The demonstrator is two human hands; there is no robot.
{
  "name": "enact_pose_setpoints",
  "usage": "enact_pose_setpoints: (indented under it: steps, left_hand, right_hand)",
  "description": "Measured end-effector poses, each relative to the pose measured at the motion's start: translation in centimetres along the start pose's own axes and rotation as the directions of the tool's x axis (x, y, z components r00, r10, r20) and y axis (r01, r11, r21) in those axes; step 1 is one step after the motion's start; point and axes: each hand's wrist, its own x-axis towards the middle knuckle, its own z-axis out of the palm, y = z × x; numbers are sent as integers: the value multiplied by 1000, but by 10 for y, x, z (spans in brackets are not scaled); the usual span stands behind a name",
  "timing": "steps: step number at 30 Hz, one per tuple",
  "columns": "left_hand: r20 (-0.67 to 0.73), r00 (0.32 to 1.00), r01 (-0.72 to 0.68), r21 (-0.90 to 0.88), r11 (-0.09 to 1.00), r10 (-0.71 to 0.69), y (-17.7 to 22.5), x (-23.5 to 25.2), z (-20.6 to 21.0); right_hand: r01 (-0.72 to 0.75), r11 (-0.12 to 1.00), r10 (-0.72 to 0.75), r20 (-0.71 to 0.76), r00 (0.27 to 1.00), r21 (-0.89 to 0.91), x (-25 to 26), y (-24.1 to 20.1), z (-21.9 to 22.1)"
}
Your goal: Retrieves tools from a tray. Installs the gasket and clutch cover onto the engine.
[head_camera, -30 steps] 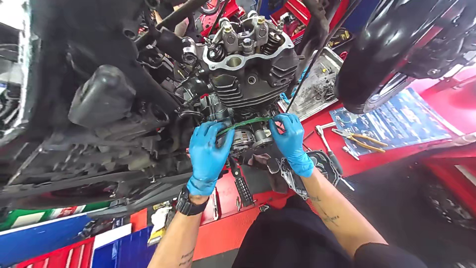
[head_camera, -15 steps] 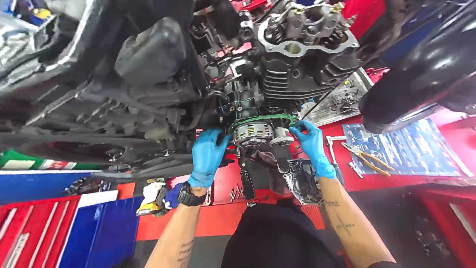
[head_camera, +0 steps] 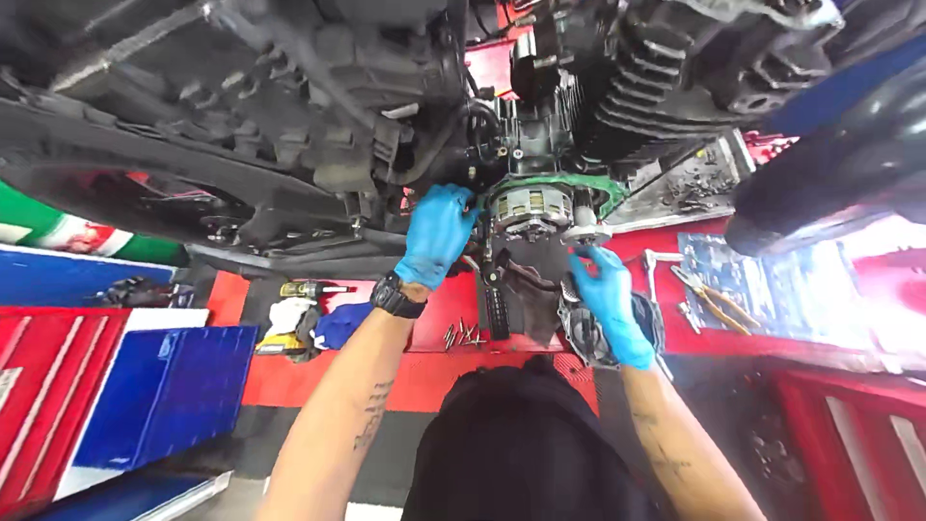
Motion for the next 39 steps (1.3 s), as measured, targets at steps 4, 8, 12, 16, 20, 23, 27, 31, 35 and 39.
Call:
enact_pose_setpoints:
  steps: [4, 8, 12, 16, 20, 23, 27, 31, 35, 39]
  left_hand:
    - [48, 998, -43, -25, 999, 44, 0, -11, -8]
    - [90, 996, -17, 36, 999, 13, 0, 6, -6]
    - [110, 994, 5, 31, 999, -8, 0, 5, -6]
    - [116, 993, -11, 73, 997, 3, 0, 2, -6]
    - [118, 993, -17, 51, 999, 11, -1, 3, -5]
    - [118, 993, -18, 38, 999, 14, -3, 6, -5]
    - [126, 992, -6, 44, 999, 0, -1, 6, -5]
    - [116, 993, 0, 17, 1000, -1, -1, 5, -6]
    - [130, 991, 13, 19, 1000, -15, -1, 5, -5]
    - [121, 993, 5, 10, 1000, -6, 0, 3, -7]
  right_hand:
    - [217, 947, -147, 281, 949, -237, -10, -45, 30]
    - [257, 891, -128, 335, 934, -375, -5, -60, 46]
    - [184, 847, -16, 323, 946, -498, 2, -59, 55]
    - [142, 794, 49, 295, 954, -591, 4, -61, 62]
    - [107, 774, 70, 252, 965, -624, 3, -60, 65]
    - [103, 776, 69, 245, 967, -623, 1, -60, 64]
    - [33, 772, 121, 198, 973, -635, 1, -59, 67]
    - [-58, 787, 162, 115, 980, -614, 2, -62, 68]
    - [-100, 795, 203, 108, 973, -599, 7, -64, 67]
    - [-161, 933, 160, -30, 987, -320, -10, -61, 53]
